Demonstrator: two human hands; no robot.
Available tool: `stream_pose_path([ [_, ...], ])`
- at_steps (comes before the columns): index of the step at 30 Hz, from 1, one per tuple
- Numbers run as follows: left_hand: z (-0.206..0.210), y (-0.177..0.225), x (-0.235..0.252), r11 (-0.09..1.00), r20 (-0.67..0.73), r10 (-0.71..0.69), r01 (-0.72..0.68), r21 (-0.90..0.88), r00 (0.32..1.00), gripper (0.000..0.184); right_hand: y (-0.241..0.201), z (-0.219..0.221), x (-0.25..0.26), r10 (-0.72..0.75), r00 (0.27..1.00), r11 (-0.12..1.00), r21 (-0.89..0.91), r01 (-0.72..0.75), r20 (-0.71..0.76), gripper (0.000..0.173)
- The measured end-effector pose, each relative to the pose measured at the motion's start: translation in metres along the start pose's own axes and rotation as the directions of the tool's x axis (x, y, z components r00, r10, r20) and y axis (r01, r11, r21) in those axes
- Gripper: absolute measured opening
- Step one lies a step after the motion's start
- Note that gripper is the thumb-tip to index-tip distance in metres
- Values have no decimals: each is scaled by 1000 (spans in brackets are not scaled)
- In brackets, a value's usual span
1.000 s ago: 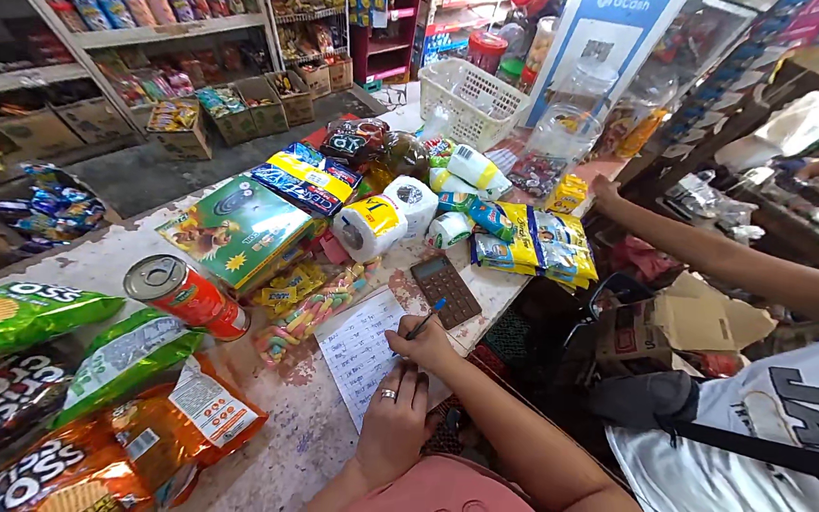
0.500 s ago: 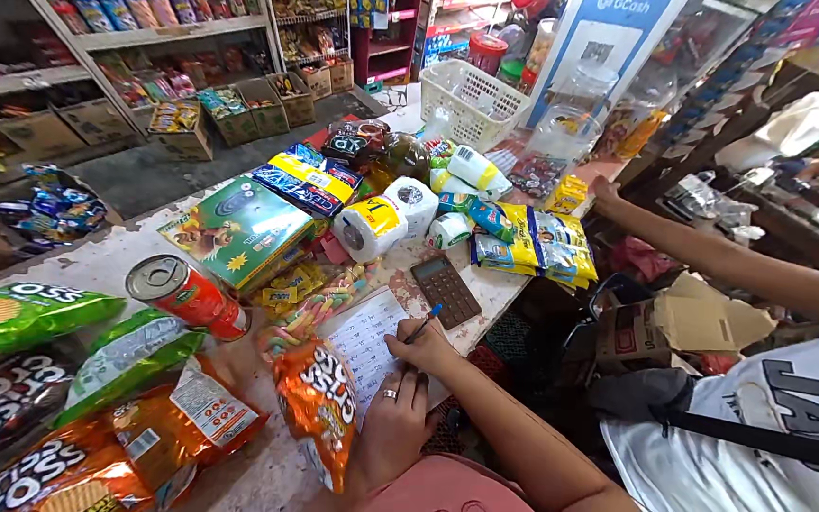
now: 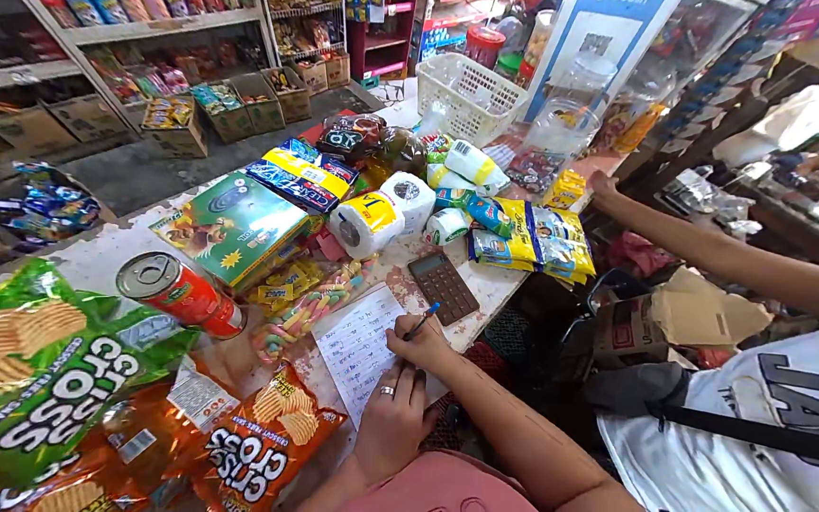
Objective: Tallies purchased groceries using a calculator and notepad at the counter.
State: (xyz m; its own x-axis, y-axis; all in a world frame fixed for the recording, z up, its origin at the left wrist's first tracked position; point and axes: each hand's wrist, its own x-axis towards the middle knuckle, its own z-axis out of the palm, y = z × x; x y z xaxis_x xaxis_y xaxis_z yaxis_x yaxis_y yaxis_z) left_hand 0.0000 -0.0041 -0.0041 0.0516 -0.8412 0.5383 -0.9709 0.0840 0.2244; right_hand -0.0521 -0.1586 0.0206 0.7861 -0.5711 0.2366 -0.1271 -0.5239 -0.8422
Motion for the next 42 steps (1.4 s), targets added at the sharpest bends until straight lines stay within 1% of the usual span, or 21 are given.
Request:
stream_pose_path([
  [4,-1,0,0,1000,13,-7,7,-13,1000,50,0,1,0,-23,999,1000,-6,23,-43,34],
  [7,-1,0,0,1000,22,-9,10,-8,1000,50,0,0,1,-4,1000,1000,-25,3,-22,34],
  [9,-1,0,-1,1000,19,-6,6,1,1000,50,0,0,1,18,1000,1000,-5,-18,-26,33],
  [12,1,0,0,1000,10,-6,6,4,1000,50,2,-1,0,6,999,1000,28,-5,-34,32],
  [15,0,0,-1,1000,23,-9,9,10,1000,51,0,1,1,11,999,1000,-15,-12,-32,33],
  [20,0,0,0,1000,25,0,-1,26,1000,53,0,0,0,-5,999,1000,-30,4,-53,34],
  [28,1,1,0,999,31,2,-3,35,1000,46,1,0,1,-25,997,998,-60,21,-67,33],
  [32,1,0,-1,997,60,16,-20,76,998,49,5,-1,-3,27,977,999,49,-17,-210,33],
  [36,0,2,-3,999,105,9,-14,51,994,49,6,-1,-6,48,987,998,-38,-54,-156,31],
  [37,0,3,-3,998,105,10,-16,56,994,49,6,-2,-6,54,984,998,-25,-59,-168,30],
  [38,-1,2,-2,998,103,15,-22,63,995,50,5,-3,-5,67,978,998,27,-63,-196,30],
  [40,-1,2,-1,996,105,26,-36,87,994,48,3,-5,-2,127,959,976,202,-76,-253,30],
  [42,-1,4,-3,993,131,33,-47,110,991,43,-1,-1,-3,188,944,946,309,-99,-272,29],
])
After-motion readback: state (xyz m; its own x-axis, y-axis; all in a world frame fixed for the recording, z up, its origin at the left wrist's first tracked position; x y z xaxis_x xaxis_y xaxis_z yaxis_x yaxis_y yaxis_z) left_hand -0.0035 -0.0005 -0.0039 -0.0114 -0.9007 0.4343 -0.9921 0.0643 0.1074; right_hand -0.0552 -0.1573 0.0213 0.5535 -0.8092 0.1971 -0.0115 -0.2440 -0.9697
